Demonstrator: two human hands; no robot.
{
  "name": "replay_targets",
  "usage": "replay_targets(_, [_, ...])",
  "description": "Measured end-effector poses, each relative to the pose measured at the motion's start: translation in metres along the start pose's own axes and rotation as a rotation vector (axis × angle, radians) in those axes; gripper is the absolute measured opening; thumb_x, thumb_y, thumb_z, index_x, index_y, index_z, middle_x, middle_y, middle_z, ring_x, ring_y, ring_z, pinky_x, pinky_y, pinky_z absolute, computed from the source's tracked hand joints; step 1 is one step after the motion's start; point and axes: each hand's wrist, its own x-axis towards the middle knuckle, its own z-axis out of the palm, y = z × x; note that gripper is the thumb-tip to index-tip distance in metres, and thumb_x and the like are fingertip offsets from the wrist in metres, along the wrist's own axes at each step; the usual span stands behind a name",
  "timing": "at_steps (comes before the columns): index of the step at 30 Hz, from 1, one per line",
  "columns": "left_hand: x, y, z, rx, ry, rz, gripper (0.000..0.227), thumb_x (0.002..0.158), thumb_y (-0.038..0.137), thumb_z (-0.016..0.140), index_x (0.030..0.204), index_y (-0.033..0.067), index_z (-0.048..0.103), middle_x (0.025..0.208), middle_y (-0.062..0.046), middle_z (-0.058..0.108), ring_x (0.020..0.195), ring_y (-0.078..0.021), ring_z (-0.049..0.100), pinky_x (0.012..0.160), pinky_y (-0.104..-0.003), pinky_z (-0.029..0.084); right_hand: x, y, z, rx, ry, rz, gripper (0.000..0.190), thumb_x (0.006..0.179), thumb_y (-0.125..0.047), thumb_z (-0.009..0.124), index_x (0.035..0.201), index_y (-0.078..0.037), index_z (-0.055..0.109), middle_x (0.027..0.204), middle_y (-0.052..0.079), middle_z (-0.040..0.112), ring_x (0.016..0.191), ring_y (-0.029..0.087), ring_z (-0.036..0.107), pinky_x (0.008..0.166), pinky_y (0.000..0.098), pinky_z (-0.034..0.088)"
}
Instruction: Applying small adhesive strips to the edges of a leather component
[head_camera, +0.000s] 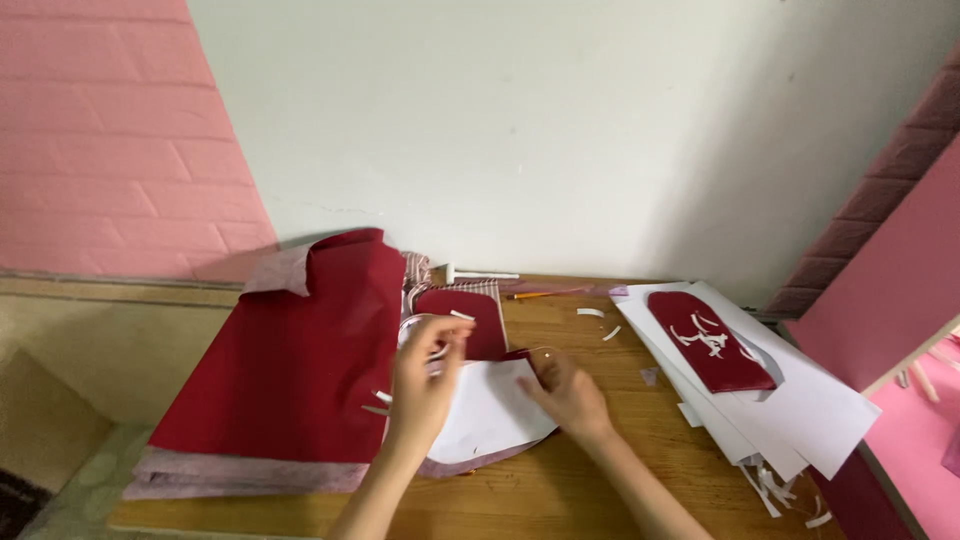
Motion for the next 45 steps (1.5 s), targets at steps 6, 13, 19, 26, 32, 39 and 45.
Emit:
replay_targets(6, [-0.007, -0.155, 0.030, 0.711, -0.626, 0.121, 0.053, 0.092, 0.017, 0.077, 0.141, 0.0017, 0.067, 0.128, -0.020, 0.068, 0.116, -0.0400, 0.066, 0.098, -0.052, 0.051, 0.099, 0.110, 0.020, 0.641, -0.070, -0.045, 0.043, 0.103, -0.016, 0.064, 0.139, 0.008, 0.066, 0.107, 0.024, 0.075, 0.054, 0.022, 0.060, 0.052, 0.0384, 0.052])
replay_targets(13, [-0.018, -0.133, 0.039, 0.759, -0.779, -0.036, 0.049, 0.090, -0.026, 0.061, 0.136, -0.0085, 0.066, 0.114, -0.016, 0.064, 0.108, -0.0318, 0.060, 0.088, -0.044, 0.060, 0.089, 0.021, 0.006, 0.296, -0.166, -0.263, 0.035, 0.094, -0.022, 0.078, 0.126, -0.008, 0.080, 0.117, 0.006, 0.089, 0.107, 0.013, 0.084, 0.098, 0.0267, 0.064])
replay_targets(19, [-0.034, -0.162, 0.040, 0.991, -0.632, 0.434, 0.025, 0.076, 0.007, 0.076, 0.101, 0.0057, 0.075, 0.100, -0.011, 0.063, 0.083, -0.0300, 0.060, 0.070, -0.044, 0.053, 0.100, 0.022, 0.020, 0.302, -0.267, -0.396, 0.003, 0.094, -0.010, 0.078, 0.095, -0.010, 0.081, 0.089, -0.001, 0.084, 0.081, 0.009, 0.075, 0.077, 0.0253, 0.061])
replay_targets(26, [-0.064, -0.168, 0.018, 1.148, -0.680, 0.165, 0.062, 0.060, -0.006, 0.084, 0.119, 0.0090, 0.075, 0.115, -0.006, 0.062, 0.099, -0.0241, 0.068, 0.051, -0.039, 0.063, 0.093, 0.014, 0.014, 0.215, -0.198, -0.332, 0.003, 0.093, -0.013, 0.081, 0.090, -0.012, 0.080, 0.085, -0.003, 0.083, 0.078, 0.010, 0.072, 0.075, 0.0279, 0.057])
replay_targets(32, [-0.014, -0.126, 0.031, 1.016, -0.788, -0.103, 0.034, 0.103, 0.018, 0.068, 0.131, -0.0011, 0.066, 0.138, -0.021, 0.061, 0.126, -0.0371, 0.058, 0.098, -0.049, 0.056, 0.097, 0.027, 0.024, 0.206, -0.140, -0.408, 0.001, 0.092, -0.013, 0.079, 0.091, -0.013, 0.080, 0.083, -0.004, 0.082, 0.074, 0.009, 0.070, 0.072, 0.0277, 0.055])
replay_targets(39, [-0.027, -0.107, 0.042, 0.849, -0.977, -0.266, 0.074, 0.116, 0.054, 0.019, 0.172, 0.0072, 0.008, 0.181, -0.017, -0.001, 0.165, -0.0409, -0.003, 0.134, -0.055, -0.002, 0.090, 0.020, 0.019, 0.151, -0.094, -0.385, 0.005, 0.093, -0.017, 0.079, 0.091, -0.013, 0.078, 0.084, -0.003, 0.083, 0.075, 0.013, 0.071, 0.074, 0.0308, 0.055])
replay_targets(45, [-0.046, -0.087, 0.026, 1.088, -1.027, -0.451, 0.089, 0.112, 0.070, 0.016, 0.175, 0.0097, -0.006, 0.176, -0.036, -0.015, 0.161, -0.0587, -0.012, 0.130, -0.063, -0.002, 0.086, 0.018, 0.020, 0.175, -0.084, -0.339, 0.006, 0.095, -0.016, 0.078, 0.090, -0.013, 0.077, 0.085, -0.001, 0.082, 0.077, 0.014, 0.075, 0.077, 0.0300, 0.058])
